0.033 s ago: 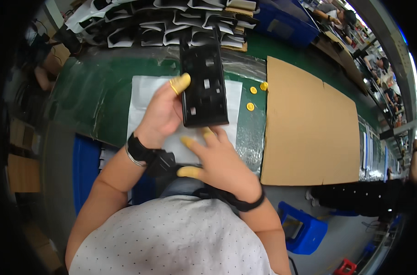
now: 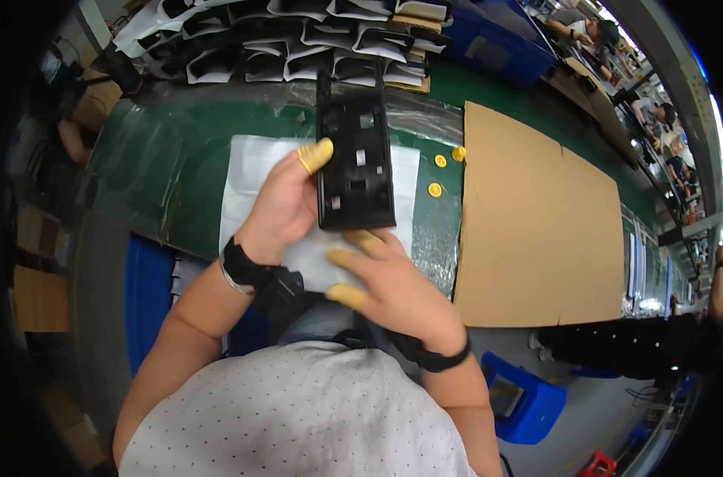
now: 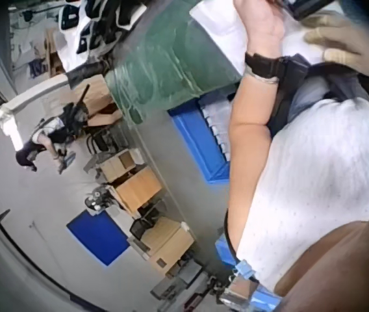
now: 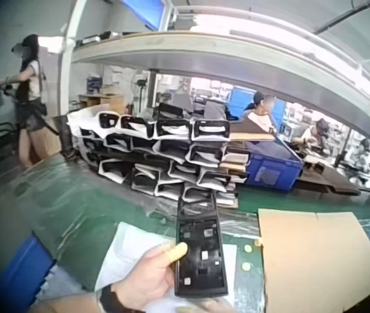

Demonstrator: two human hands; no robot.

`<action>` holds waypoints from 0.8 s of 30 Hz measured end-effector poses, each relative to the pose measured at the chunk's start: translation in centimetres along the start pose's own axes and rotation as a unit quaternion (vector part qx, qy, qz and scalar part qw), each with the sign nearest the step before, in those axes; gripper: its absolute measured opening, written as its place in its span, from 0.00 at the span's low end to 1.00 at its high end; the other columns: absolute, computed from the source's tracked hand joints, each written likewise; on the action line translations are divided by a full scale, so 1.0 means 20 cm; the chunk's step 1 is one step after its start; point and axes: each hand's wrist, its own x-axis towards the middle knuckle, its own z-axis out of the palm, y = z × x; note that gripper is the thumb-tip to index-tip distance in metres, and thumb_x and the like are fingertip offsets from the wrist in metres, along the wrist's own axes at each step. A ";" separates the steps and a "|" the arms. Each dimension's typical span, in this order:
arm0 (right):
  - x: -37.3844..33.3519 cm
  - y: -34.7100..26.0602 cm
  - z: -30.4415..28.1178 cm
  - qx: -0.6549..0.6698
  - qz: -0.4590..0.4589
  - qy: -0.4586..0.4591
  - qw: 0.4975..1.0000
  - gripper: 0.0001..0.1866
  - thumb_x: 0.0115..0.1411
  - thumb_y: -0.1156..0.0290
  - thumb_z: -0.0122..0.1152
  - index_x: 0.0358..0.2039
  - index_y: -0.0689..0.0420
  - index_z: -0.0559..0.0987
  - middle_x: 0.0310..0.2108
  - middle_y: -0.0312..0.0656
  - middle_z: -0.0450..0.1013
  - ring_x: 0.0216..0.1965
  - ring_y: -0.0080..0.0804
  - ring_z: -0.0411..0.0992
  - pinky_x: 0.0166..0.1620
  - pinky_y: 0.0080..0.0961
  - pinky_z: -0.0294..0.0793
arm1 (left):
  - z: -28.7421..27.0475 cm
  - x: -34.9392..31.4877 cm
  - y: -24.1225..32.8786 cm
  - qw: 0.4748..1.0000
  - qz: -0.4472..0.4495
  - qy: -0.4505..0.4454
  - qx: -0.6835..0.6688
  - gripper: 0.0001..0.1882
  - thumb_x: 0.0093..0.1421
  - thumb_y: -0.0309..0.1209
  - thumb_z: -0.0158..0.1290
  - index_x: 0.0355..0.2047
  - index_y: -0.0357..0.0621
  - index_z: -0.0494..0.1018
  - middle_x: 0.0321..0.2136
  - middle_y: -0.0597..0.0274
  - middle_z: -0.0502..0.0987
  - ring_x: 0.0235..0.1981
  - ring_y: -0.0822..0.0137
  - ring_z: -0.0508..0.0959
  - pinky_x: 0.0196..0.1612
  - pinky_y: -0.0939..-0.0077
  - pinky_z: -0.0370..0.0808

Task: The recorder is assembling and inspecting plastic housings for handheld electronic devices at an industrial workstation.

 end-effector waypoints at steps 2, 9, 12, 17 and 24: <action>-0.08 0.02 -0.14 0.259 0.321 -0.046 0.910 0.16 0.61 0.67 0.58 0.48 0.57 0.76 0.45 0.47 0.74 0.49 0.31 0.69 0.47 0.27 0.70 | -0.07 -0.03 -0.03 0.999 -0.035 0.000 0.034 0.13 0.64 0.34 0.50 0.45 0.38 0.72 0.38 0.61 0.78 0.37 0.72 0.79 0.42 0.76 0.78; 0.03 0.15 -0.15 0.400 0.292 0.245 0.834 0.11 0.62 0.73 0.57 0.44 0.64 0.76 0.35 0.33 0.75 0.36 0.18 0.70 0.43 0.15 0.67 | -0.03 -0.04 -0.02 0.990 -0.032 0.011 0.134 0.12 0.61 0.29 0.53 0.44 0.36 0.72 0.37 0.61 0.79 0.34 0.75 0.79 0.38 0.81 0.78; 0.06 0.17 -0.13 0.427 0.307 0.238 0.816 0.09 0.60 0.73 0.60 0.40 0.63 0.77 0.32 0.30 0.74 0.34 0.14 0.69 0.41 0.13 0.66 | -0.04 -0.05 -0.02 0.987 -0.010 0.001 0.162 0.13 0.61 0.29 0.54 0.45 0.37 0.72 0.37 0.60 0.79 0.34 0.75 0.79 0.37 0.82 0.78; 0.05 0.19 -0.10 0.459 0.299 0.241 0.801 0.09 0.61 0.71 0.59 0.39 0.63 0.78 0.33 0.31 0.74 0.35 0.15 0.70 0.42 0.14 0.67 | -0.05 -0.05 -0.02 0.988 -0.029 0.011 0.149 0.12 0.60 0.27 0.54 0.44 0.37 0.73 0.36 0.60 0.80 0.34 0.75 0.79 0.38 0.82 0.77; 0.05 0.18 -0.10 0.485 0.282 0.234 0.794 0.09 0.63 0.72 0.57 0.40 0.63 0.78 0.36 0.35 0.76 0.38 0.20 0.72 0.46 0.17 0.68 | -0.03 -0.07 -0.01 0.988 -0.020 0.033 0.148 0.11 0.60 0.26 0.55 0.42 0.35 0.73 0.35 0.59 0.80 0.33 0.75 0.79 0.36 0.83 0.77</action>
